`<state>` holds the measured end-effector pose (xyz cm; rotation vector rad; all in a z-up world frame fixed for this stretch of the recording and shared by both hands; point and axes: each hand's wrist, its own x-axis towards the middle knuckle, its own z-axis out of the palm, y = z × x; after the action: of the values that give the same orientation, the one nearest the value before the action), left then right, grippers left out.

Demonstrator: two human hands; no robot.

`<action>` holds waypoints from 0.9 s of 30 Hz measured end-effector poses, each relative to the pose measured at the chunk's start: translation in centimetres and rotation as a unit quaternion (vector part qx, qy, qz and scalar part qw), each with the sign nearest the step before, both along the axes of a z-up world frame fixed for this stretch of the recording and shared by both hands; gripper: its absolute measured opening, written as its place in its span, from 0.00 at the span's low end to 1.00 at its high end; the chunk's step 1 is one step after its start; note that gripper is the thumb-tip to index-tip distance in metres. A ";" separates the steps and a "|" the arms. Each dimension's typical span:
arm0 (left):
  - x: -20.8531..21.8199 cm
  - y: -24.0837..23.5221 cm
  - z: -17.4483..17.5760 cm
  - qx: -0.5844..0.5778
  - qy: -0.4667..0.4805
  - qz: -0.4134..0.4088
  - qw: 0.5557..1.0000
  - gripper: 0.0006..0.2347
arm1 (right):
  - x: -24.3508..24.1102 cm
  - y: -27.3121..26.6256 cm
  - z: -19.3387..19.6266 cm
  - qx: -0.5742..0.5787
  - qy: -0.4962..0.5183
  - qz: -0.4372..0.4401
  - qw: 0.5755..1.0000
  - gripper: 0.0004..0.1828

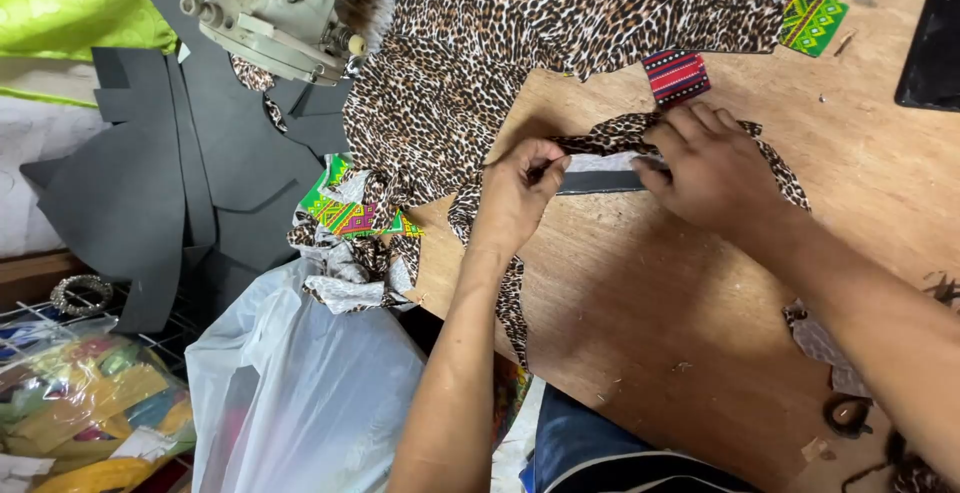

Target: The person smooths a leopard-print fabric piece, then uses scissors to trim a rectangular gray foam piece. They place the trimmed foam on the table, position the fabric over it, and apply hot glue to secure the fabric to the foam.

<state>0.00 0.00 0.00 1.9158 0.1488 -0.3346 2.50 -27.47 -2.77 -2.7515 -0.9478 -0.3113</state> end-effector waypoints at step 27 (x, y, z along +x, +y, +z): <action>-6.0 0.9 -0.3 0.111 -0.168 -0.090 0.975 0.05 | -2.1 -6.2 0.6 -0.073 0.003 0.027 0.997 0.05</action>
<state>-5.99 0.93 -0.28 2.1827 -0.2232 -0.1114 0.38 -33.65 -2.14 -2.8502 -1.0814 -0.2346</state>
